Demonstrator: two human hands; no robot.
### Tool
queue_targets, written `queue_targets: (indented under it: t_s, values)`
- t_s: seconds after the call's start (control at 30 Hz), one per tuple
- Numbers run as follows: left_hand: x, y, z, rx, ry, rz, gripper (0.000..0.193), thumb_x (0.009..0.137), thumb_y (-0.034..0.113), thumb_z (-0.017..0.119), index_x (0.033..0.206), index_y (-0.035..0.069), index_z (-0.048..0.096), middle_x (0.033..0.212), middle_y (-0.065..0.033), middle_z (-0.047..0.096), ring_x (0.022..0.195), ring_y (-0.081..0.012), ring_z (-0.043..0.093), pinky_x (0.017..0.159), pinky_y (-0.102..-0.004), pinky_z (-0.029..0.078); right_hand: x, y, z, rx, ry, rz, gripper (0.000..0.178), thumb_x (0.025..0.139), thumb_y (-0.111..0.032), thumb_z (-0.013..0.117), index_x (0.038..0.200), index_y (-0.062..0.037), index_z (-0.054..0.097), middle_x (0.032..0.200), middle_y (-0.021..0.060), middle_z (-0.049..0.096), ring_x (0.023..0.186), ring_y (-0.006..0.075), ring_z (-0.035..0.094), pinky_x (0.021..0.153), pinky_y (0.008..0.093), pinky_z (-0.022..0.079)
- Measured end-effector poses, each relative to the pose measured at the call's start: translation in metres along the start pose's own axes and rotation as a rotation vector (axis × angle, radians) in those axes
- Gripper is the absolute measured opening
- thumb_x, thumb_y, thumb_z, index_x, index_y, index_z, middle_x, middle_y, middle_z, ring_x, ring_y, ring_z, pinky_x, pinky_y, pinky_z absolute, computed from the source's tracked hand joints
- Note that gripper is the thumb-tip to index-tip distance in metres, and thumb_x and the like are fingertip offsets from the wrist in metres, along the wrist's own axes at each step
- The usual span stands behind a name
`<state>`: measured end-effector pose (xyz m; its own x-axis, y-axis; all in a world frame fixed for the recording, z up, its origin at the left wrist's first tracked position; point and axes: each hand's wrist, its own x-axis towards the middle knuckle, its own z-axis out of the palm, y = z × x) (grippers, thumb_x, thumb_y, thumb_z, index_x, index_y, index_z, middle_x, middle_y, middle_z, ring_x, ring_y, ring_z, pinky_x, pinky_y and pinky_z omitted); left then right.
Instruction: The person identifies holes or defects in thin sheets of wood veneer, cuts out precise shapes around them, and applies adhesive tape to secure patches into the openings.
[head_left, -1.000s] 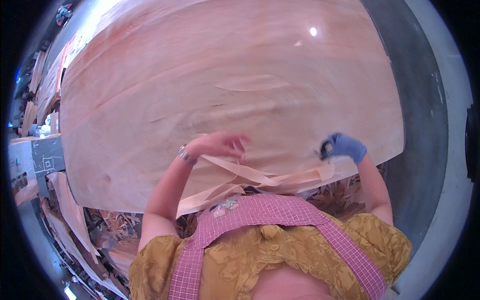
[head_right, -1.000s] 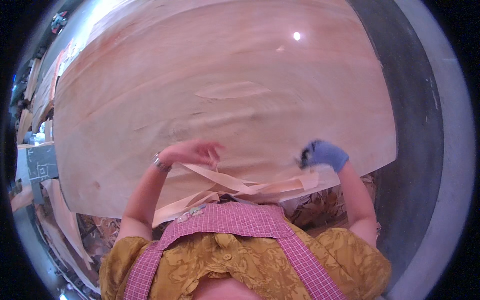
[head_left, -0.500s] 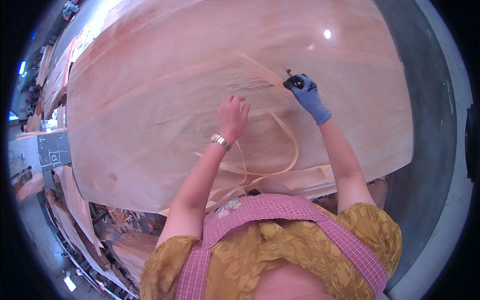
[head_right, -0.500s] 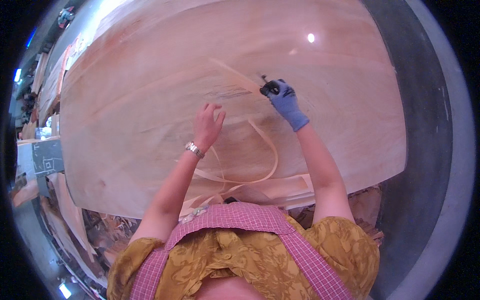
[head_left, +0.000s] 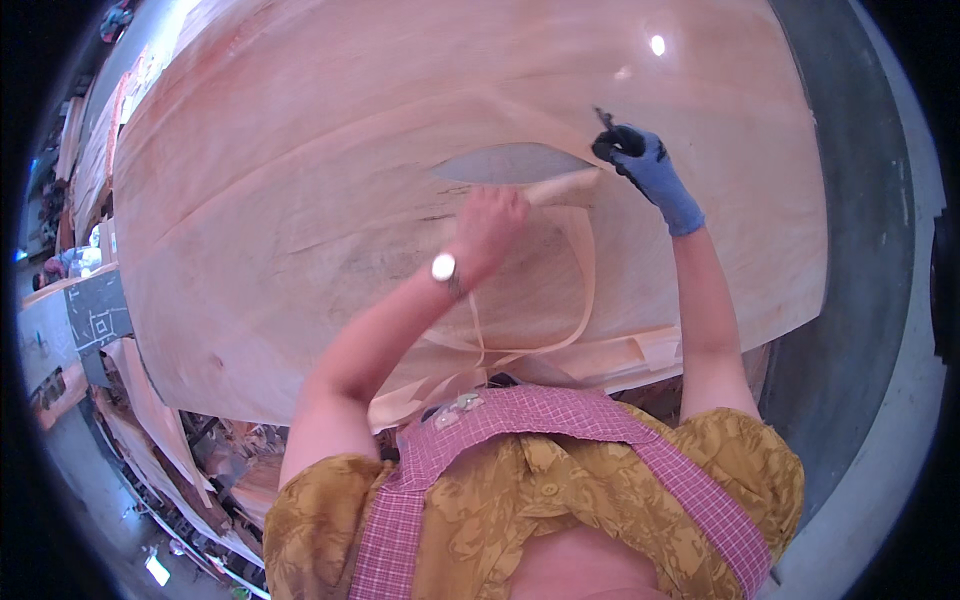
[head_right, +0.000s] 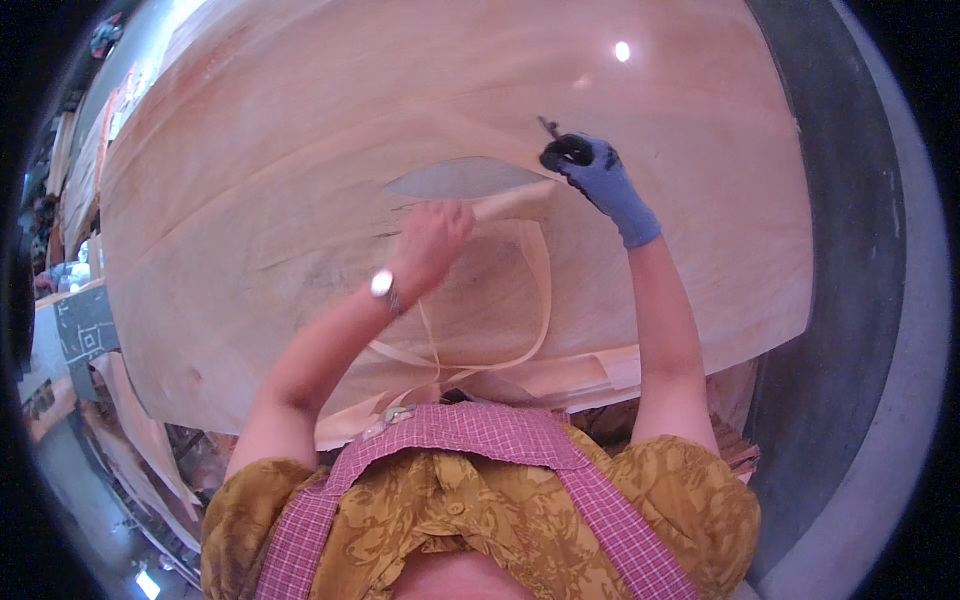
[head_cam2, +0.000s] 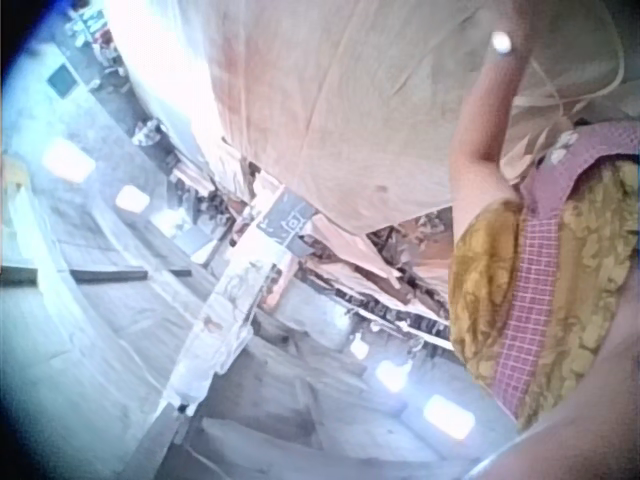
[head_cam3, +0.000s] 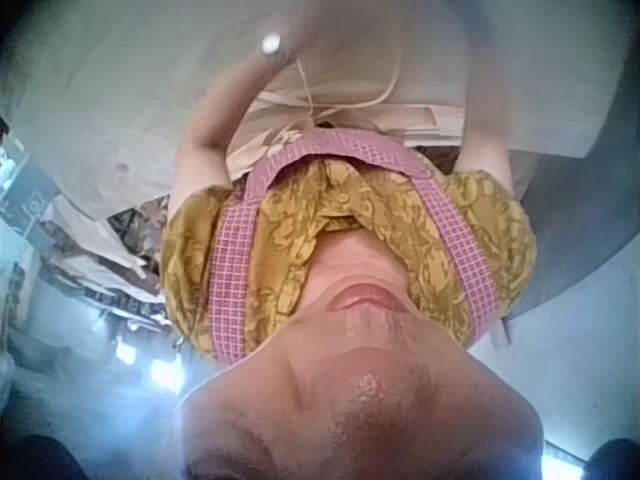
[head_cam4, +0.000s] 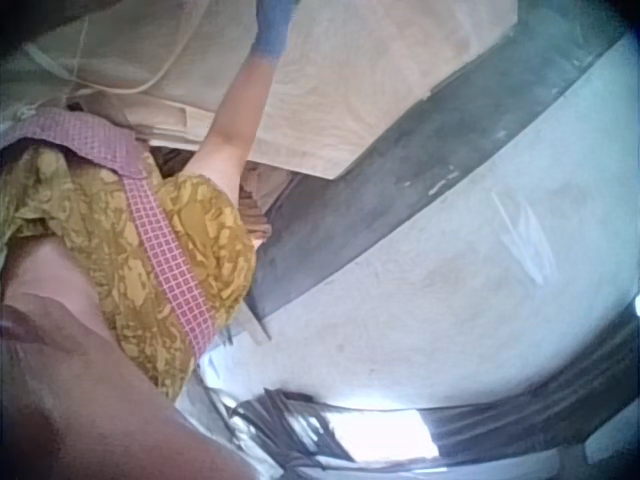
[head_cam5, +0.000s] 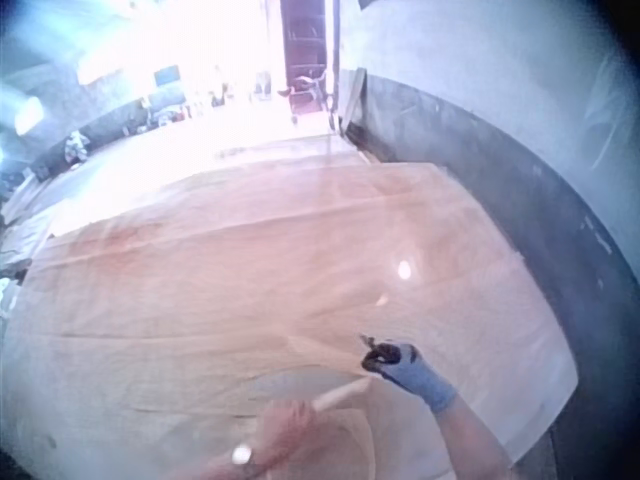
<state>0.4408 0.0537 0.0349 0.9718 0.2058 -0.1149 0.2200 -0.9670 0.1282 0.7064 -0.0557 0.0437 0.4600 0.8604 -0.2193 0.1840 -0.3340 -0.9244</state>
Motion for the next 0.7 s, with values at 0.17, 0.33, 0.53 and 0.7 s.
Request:
queue_targets:
  t_s: [0.17, 0.33, 0.53, 0.7]
  values:
    - [-0.071, 0.041, -0.030, -0.496, -0.639, 0.291, 0.031, 0.081, 0.011, 0.066, 0.111, 0.008, 0.062, 0.105, -0.0157, 0.064, 0.093, -0.0347, 0.065, 0.076, -0.0466, 0.053, 0.020, -0.019, 0.042, -0.594, -0.154, -0.268, 0.022, 0.086, -0.023, 0.074, 0.099, -0.0053, 0.068, 0.095, 0.0078, 0.064, 0.082, 0.0256, 0.062, 0.075, 0.0349, 0.049]
    - [-0.036, 0.017, -0.003, -0.220, 0.204, -0.187, 0.075, 0.082, 0.030, 0.072, 0.147, 0.011, 0.041, 0.151, -0.0173, 0.040, 0.142, -0.0334, 0.035, 0.115, -0.0477, 0.030, 0.020, -0.021, 0.062, -0.865, -0.108, -0.274, 0.022, 0.086, -0.029, 0.072, 0.099, -0.0121, 0.067, 0.101, 0.0076, 0.063, 0.088, 0.0306, 0.064, 0.076, 0.0422, 0.053]
    - [-0.015, 0.007, 0.027, -0.229, 0.081, -0.380, 0.087, 0.082, 0.042, 0.072, 0.152, 0.007, 0.033, 0.159, -0.0165, 0.029, 0.149, -0.0339, 0.023, 0.120, -0.0557, 0.012, -0.013, 0.006, 0.073, -0.993, 0.169, -0.427, 0.046, 0.085, -0.025, 0.070, 0.129, -0.0168, 0.058, 0.128, 0.0124, 0.058, 0.105, 0.0309, 0.062, 0.082, 0.0433, 0.056]
    - [-0.015, 0.011, 0.038, -0.247, 0.131, -0.385, 0.084, 0.084, 0.041, 0.068, 0.152, 0.006, 0.032, 0.160, -0.0158, 0.026, 0.150, -0.0339, 0.019, 0.120, -0.0560, 0.010, -0.044, 0.034, 0.088, -1.144, -0.040, -0.317, 0.058, 0.086, -0.023, 0.066, 0.142, -0.0186, 0.050, 0.140, 0.0132, 0.051, 0.114, 0.0326, 0.058, 0.084, 0.0443, 0.056]
